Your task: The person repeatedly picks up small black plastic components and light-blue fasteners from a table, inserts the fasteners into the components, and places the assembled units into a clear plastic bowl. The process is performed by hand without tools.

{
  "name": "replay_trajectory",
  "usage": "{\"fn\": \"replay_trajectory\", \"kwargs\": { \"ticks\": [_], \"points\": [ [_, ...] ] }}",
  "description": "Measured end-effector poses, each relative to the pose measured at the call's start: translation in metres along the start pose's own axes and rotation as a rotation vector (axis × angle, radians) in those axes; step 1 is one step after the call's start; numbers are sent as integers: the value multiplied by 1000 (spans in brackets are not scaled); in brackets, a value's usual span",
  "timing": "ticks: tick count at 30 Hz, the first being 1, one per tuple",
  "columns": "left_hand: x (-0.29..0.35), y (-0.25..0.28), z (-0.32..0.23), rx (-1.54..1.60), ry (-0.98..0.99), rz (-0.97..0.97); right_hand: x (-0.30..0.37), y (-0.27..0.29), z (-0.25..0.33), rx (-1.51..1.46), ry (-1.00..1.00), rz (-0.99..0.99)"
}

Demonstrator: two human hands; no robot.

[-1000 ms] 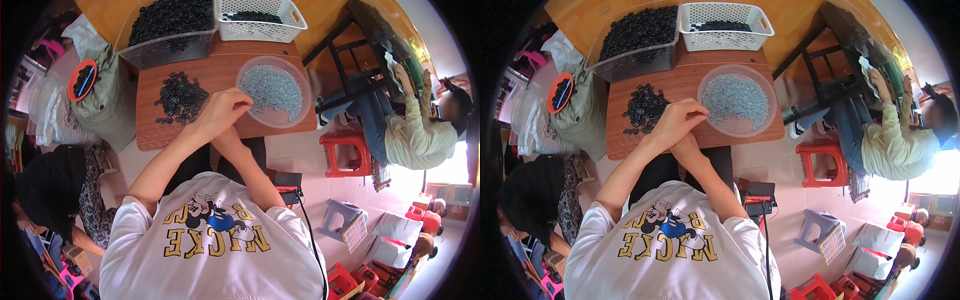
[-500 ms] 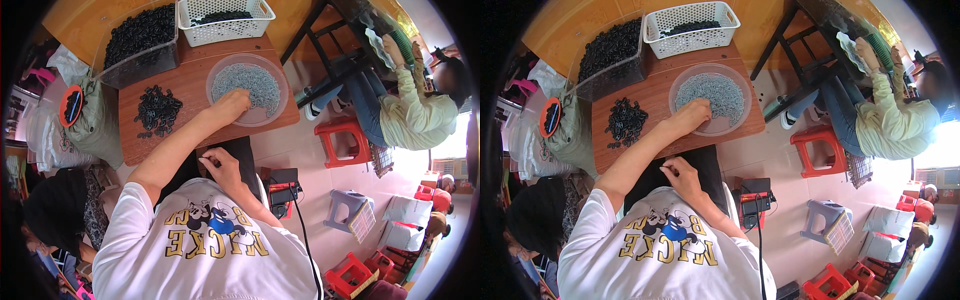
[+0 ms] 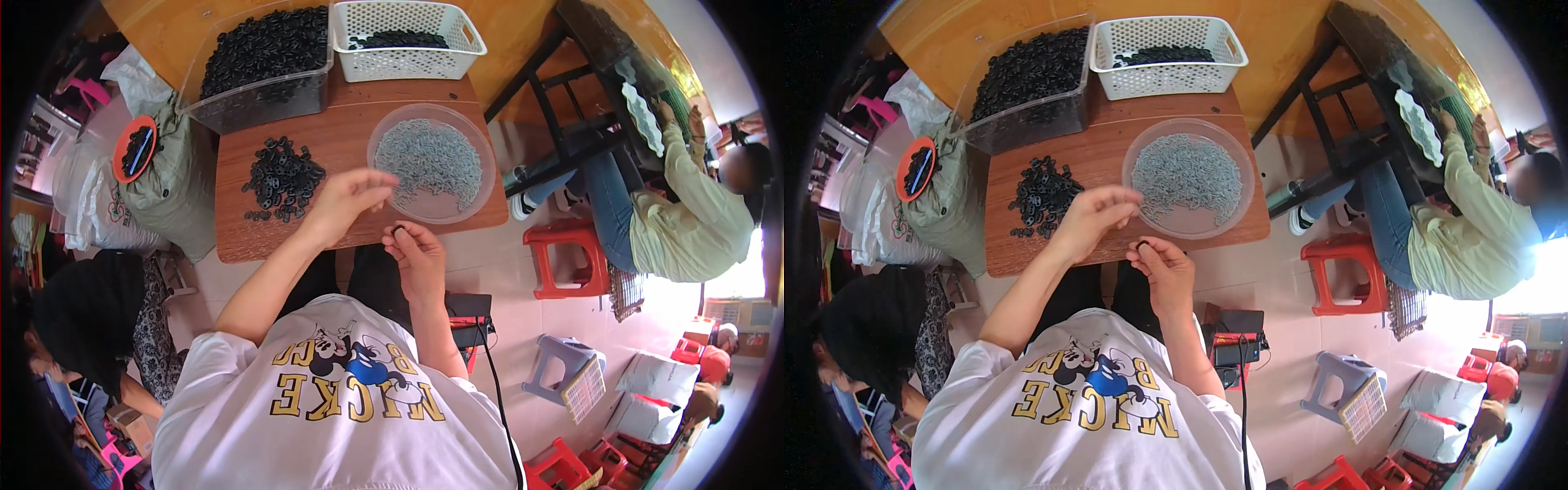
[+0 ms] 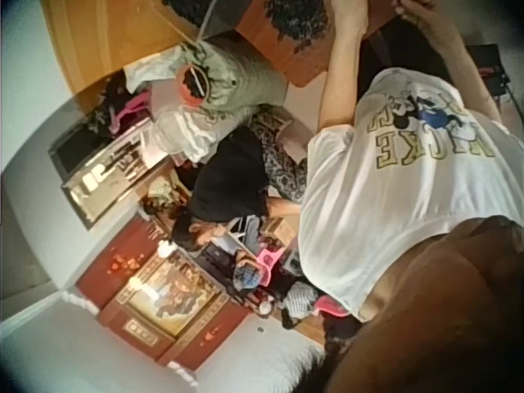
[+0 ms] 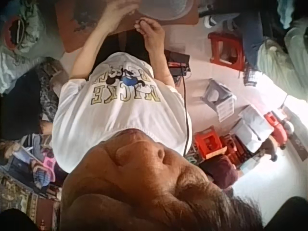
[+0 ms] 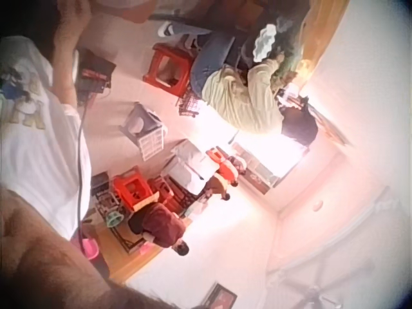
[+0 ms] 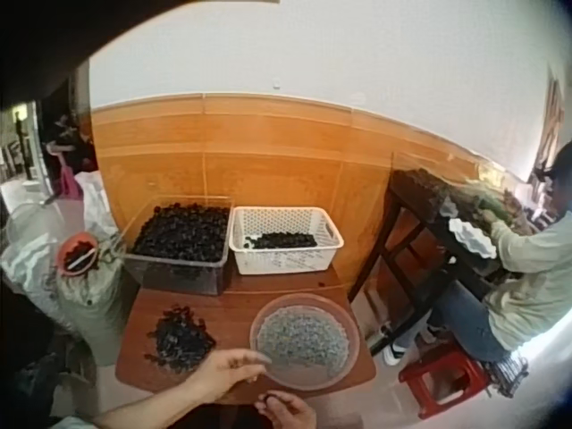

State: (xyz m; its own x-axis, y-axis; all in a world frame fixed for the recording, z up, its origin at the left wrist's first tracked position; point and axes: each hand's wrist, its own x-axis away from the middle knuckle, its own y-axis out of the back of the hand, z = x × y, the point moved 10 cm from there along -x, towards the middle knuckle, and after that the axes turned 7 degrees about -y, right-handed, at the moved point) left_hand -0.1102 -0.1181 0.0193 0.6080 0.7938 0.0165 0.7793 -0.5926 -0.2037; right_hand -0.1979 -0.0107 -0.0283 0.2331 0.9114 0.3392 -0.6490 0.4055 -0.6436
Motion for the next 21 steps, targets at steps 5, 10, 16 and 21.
{"fn": "replay_trajectory", "kwargs": {
  "ticks": [5,10,16,21],
  "points": [
    [51,31,22,551,72,-185,-10,-30,-9,44,-82,29],
    [65,53,21,682,6,-294,-14,-56,-19,156,-67,62],
    [72,62,23,703,-7,-314,-12,-76,-13,366,27,58],
    [74,60,26,707,20,-309,-12,-81,-14,409,56,58]
  ]
}}
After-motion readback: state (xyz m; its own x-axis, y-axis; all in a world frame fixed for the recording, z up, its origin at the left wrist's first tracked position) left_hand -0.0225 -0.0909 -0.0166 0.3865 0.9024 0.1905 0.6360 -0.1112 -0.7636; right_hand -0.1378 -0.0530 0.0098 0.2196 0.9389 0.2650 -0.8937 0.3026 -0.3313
